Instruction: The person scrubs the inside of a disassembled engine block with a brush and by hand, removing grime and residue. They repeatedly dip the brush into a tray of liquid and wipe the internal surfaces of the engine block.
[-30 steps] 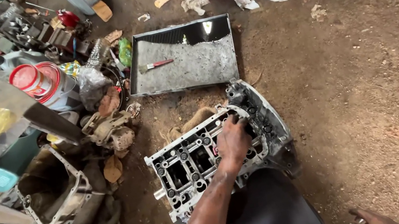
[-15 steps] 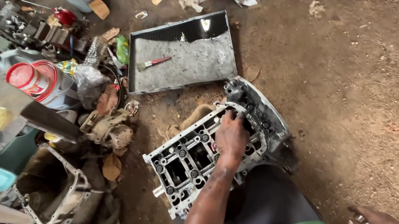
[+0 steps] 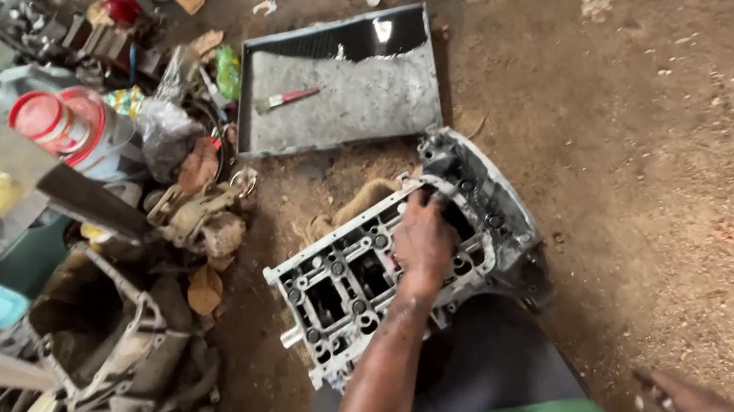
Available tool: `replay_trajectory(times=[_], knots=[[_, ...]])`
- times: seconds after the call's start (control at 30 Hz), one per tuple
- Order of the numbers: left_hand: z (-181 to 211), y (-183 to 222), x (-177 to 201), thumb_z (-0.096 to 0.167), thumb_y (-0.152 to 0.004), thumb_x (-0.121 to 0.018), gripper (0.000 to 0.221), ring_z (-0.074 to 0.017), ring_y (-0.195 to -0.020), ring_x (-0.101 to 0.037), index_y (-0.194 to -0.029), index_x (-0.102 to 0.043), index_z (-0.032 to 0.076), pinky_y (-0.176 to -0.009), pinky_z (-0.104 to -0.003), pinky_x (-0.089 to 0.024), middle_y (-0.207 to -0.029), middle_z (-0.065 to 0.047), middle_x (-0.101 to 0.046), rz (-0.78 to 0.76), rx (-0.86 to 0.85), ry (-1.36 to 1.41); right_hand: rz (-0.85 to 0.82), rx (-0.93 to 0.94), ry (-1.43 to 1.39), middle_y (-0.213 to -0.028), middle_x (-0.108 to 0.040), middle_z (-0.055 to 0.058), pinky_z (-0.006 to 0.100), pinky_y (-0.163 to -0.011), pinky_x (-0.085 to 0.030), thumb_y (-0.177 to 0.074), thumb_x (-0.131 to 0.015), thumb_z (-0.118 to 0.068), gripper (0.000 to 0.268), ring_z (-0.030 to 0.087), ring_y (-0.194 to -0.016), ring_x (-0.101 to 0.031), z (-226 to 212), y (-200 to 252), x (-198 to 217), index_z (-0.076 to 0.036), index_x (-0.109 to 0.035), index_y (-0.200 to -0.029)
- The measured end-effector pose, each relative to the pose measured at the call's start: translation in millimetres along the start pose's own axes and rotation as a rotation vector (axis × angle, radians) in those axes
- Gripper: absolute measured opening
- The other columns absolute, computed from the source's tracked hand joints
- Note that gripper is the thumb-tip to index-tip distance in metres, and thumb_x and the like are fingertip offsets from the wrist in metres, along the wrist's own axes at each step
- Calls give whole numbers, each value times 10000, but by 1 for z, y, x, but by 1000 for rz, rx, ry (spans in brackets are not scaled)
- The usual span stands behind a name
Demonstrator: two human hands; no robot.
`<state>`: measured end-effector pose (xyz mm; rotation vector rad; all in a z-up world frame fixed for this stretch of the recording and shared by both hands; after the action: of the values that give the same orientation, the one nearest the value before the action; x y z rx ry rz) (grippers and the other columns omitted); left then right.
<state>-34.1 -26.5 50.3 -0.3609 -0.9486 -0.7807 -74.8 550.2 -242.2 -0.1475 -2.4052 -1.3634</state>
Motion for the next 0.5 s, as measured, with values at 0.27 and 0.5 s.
replay_trajectory(times=[0.27, 0.5], knots=[[-21, 0, -26, 51, -833, -674, 290, -341, -1005, -678, -1082, -757, 175, -781, -457, -577, -1130, -128, -642, 77, 8, -116, 104, -189, -293, -1513, -574, 101, 404, -1201, -452, -980, -534, -501, 656, 223, -1403, -583, -173, 72, 105, -190, -424, -1547], [-5, 4, -1, 74, -649, -766, 410, -352, -978, -672, -1046, -780, 176, -786, -468, -565, -1100, -128, -649, -71, -33, -54, -157, -85, -291, -1646, -399, 145, 410, -1263, -296, -1059, -351, -457, 622, 264, -1511, -393, -7, -2, 4, -113, -388, -1576]])
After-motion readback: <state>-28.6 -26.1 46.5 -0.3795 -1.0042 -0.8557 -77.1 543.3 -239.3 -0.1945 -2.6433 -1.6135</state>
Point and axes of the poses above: each hand's wrist, its own y-axis away from the middle knuckle, its own x-axis out of the back of the hand, z = x × y, the point moved 5 cm from there along -y, towards the middle knuckle
